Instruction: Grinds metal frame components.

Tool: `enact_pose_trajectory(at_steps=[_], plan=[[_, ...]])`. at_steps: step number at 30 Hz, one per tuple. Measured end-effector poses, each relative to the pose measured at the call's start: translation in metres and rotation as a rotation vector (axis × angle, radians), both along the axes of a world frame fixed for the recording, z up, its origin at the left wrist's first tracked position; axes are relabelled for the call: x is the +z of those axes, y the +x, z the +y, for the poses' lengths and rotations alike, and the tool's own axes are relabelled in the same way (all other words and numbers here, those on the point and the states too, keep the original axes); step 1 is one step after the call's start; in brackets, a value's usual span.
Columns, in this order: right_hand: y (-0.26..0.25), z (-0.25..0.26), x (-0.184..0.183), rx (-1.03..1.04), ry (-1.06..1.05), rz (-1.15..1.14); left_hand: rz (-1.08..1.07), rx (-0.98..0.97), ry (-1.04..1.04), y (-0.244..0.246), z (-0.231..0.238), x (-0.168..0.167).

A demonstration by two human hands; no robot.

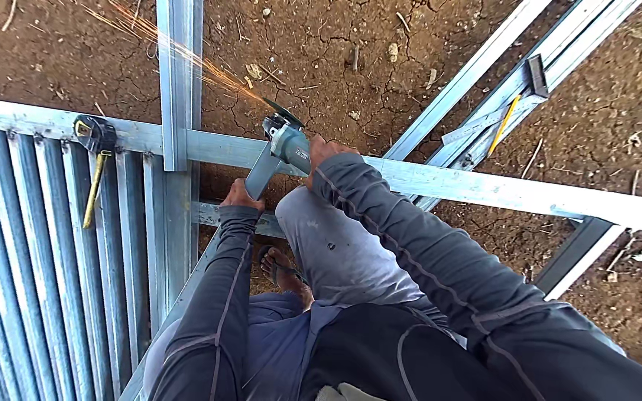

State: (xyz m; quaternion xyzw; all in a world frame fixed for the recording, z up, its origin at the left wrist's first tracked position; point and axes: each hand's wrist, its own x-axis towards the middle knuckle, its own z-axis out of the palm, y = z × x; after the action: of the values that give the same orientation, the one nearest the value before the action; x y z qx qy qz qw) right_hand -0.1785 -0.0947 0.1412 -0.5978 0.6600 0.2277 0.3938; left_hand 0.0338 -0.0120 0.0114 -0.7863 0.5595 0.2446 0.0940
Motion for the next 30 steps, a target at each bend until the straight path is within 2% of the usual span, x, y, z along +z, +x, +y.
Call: enact_pose_trajectory(at_steps=[3, 7, 14, 17, 21, 24, 26, 30], plan=[[0.001, -0.007, 0.019, 0.029, 0.107, -0.027, 0.005, 0.004, 0.01, 0.0, 0.0, -0.001], [0.002, -0.002, -0.009, 0.029, -0.012, 0.007, 0.001, 0.002, 0.012, 0.001, 0.0, 0.0], [0.003, -0.004, -0.002, 0.02, 0.001, -0.004, -0.004, -0.002, 0.001, 0.0, 0.001, 0.001], [0.001, -0.008, 0.011, 0.033, 0.1, -0.013, 0.001, 0.004, 0.006, 0.0, 0.0, 0.0], [-0.003, 0.01, -0.048, 0.023, -0.254, 0.045, -0.01, -0.003, -0.008, 0.001, 0.001, -0.003], [0.002, -0.004, -0.009, 0.025, -0.003, 0.008, -0.003, 0.0, -0.009, 0.001, 0.001, -0.003], [0.003, -0.005, 0.002, 0.024, 0.011, -0.029, -0.005, -0.008, -0.013, 0.001, 0.001, -0.002], [0.002, -0.004, -0.002, 0.039, 0.018, 0.004, -0.01, -0.009, -0.001, 0.0, 0.0, -0.001]])
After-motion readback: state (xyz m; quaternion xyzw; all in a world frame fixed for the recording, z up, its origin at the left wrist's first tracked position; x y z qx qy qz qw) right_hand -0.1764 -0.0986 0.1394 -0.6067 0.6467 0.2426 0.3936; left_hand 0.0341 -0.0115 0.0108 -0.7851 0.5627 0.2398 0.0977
